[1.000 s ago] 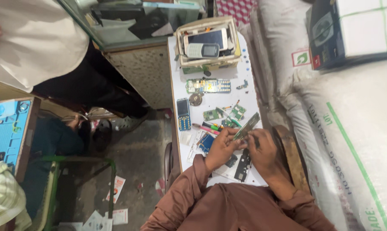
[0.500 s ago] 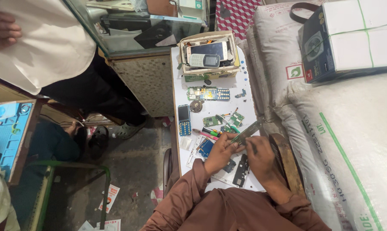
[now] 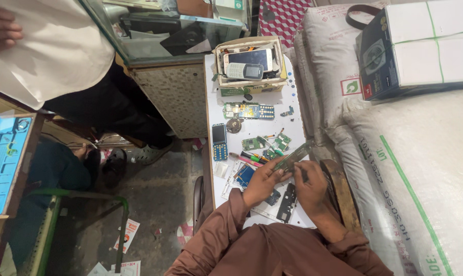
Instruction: The person cleans a small green circuit board using a toothbrush, scrubbing its surface and edges. The person holds the board with one hand and scrubs with the other, then places it back on the table among other electronics.
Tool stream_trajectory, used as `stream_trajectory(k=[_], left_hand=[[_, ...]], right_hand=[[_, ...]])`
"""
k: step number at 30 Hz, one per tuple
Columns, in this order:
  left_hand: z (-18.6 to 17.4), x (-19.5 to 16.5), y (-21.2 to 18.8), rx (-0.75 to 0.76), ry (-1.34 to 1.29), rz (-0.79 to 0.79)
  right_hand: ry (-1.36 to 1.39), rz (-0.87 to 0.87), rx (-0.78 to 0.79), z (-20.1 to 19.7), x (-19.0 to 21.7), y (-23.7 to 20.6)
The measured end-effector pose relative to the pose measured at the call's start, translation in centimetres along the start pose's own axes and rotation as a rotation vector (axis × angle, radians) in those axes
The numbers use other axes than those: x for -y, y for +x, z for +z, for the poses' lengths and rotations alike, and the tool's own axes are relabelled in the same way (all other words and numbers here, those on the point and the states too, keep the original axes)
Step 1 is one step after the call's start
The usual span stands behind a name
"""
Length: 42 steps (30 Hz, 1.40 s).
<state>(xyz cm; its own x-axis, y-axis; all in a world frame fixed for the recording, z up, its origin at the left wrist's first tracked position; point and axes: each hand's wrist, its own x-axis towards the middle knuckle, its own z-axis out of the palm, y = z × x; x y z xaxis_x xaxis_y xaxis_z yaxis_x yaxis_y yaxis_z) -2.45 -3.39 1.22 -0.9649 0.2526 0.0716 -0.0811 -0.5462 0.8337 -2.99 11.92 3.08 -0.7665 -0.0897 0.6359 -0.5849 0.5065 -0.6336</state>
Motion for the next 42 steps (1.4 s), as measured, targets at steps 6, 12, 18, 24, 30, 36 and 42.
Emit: stream_trajectory(k=[6,12,18,24,30,36,42], left_hand=[[0.0,0.3,0.0,-0.021,-0.028,0.001],[0.2,0.3,0.0,-0.029,-0.044,-0.004],[0.2,0.3,-0.1,-0.025,0.026,0.008],[0.5,0.0,-0.1,-0.019,0.042,0.0],[0.6,0.1,0.0,-0.059,0.013,-0.019],[0.6,0.6,0.1,-0.046,0.033,-0.003],[-0.6,2.3,-0.1,-0.097,0.27,0.057]], right_hand=[[0.001,0.003,0.016,0.0,0.0,0.0],[0.009,0.005,0.018,0.0,-0.2,-0.1],[-0.066,-0.042,0.02,0.0,-0.4,-0.4],[-0.066,-0.041,0.002,-0.2,-0.5,-0.3],[-0.066,-0.087,0.03,-0.3,-0.9,-0.4],[-0.053,-0.074,0.007,-0.4,-1.1,-0.4],[-0.117,0.031,-0.076,-0.1,-1.8,-0.6]])
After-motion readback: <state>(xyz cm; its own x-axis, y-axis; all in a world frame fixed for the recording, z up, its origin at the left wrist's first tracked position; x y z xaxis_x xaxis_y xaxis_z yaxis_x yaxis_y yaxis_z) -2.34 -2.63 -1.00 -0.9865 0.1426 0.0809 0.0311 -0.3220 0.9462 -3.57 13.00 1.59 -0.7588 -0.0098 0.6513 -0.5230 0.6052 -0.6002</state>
